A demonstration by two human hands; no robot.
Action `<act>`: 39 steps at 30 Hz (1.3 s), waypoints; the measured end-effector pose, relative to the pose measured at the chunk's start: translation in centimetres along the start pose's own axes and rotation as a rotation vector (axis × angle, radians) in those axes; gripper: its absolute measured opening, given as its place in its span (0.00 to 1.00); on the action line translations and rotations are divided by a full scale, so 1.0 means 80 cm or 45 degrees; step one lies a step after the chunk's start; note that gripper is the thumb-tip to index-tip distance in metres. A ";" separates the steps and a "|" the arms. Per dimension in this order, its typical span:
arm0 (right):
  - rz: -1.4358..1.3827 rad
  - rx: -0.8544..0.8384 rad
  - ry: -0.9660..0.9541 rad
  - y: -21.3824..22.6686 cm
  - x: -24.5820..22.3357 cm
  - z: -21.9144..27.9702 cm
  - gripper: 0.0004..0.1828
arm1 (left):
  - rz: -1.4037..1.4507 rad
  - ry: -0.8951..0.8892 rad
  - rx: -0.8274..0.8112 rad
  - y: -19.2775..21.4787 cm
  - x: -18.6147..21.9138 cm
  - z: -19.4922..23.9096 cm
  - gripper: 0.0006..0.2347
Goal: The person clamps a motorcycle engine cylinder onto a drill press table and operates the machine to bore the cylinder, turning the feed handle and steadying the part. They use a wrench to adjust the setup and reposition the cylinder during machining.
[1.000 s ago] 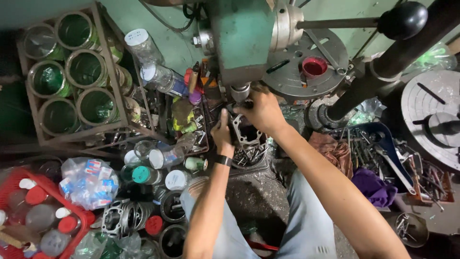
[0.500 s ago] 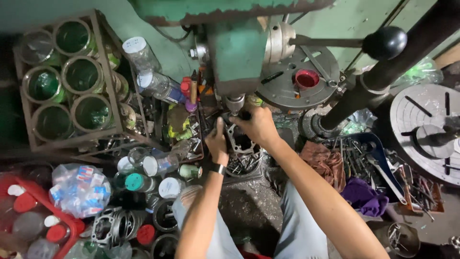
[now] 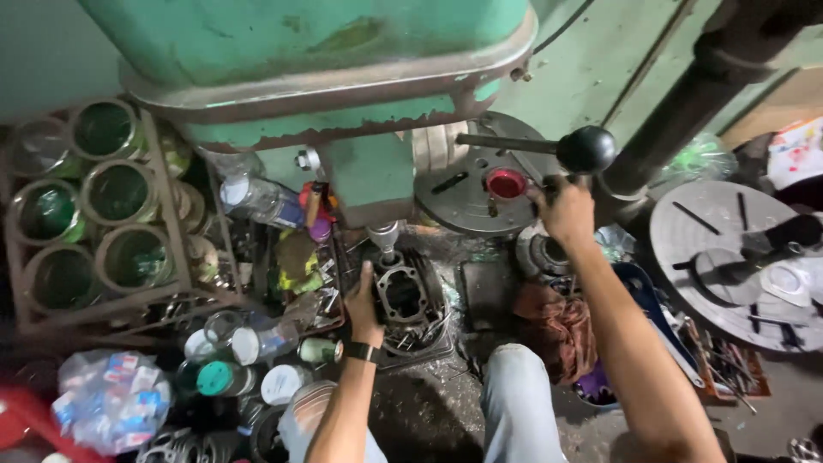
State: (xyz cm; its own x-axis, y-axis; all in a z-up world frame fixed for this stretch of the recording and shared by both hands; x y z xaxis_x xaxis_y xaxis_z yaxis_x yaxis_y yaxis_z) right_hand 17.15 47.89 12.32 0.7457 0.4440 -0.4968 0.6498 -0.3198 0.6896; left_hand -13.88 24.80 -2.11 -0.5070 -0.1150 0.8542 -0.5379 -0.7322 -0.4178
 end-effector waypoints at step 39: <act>-0.463 -0.507 0.480 -0.057 -0.255 0.111 0.16 | 0.245 -0.119 -0.001 -0.003 -0.017 -0.019 0.15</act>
State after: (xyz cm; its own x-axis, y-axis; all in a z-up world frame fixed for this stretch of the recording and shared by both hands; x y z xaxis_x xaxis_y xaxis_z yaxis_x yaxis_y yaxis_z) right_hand 0.28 32.85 14.59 0.3392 0.7514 -0.5660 0.6922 0.2080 0.6910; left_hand -14.15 26.15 -3.64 -0.5357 -0.3141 0.7838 -0.4379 -0.6903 -0.5759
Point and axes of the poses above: each hand's wrist, its own z-axis away from the middle knuckle, its own y-axis out of the back of the hand, x = y × z, the point moved 1 cm from there along -z, towards the middle knuckle, and after that the axes turned 1 degree about -y, right-handed, at the moved point
